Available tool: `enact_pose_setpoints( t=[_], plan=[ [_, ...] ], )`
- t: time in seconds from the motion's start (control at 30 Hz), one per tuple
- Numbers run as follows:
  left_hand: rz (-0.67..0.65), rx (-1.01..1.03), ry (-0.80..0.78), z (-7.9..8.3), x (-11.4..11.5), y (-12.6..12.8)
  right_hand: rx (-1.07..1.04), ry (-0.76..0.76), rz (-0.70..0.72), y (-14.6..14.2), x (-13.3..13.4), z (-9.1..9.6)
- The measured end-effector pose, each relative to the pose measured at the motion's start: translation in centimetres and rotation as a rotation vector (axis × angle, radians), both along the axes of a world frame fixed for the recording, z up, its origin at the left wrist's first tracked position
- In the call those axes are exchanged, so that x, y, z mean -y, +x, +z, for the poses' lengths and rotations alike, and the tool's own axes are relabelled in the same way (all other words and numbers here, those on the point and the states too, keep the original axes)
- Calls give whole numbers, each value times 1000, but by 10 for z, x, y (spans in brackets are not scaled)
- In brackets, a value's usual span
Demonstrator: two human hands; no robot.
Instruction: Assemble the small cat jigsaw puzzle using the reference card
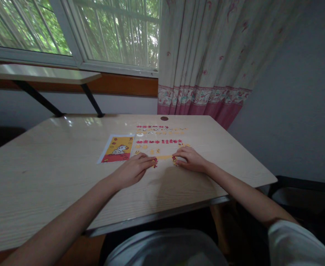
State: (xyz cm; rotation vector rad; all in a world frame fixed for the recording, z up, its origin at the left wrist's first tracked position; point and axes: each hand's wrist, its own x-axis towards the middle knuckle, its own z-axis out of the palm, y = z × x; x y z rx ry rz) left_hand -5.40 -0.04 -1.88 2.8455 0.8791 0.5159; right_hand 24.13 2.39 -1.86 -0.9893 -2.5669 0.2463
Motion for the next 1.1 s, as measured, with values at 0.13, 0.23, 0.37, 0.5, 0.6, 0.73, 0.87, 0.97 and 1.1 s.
enact_pose_setpoints(
  t=[0.13,0.23,0.37,0.5,0.6,0.73,0.87,0.97,1.1],
  plan=[
    [5,9,-9,-1,-1,0,10,9,-12,-1,1,1],
    [4,7,-10,0,0,0,20,12,-16,-1,1,2],
    [19,-1,-1,4,2,1,17,21,-8,-1,2,2],
    [45,-6,10,7,4,4,-1,35,23,-2,2,2],
    [23,33,-6,5,3,10,-1,43,73,-6,2,2],
    [25,48,-51,1,2,17,21,53,104,-10,2,2],
    [30,49,-90,0,1,19,31,51,108,-11,3,1],
    [30,43,-97,0,0,19,40,48,111,-12,3,2],
    [31,38,-99,0,0,19,43,39,111,-12,4,2]
  ],
)
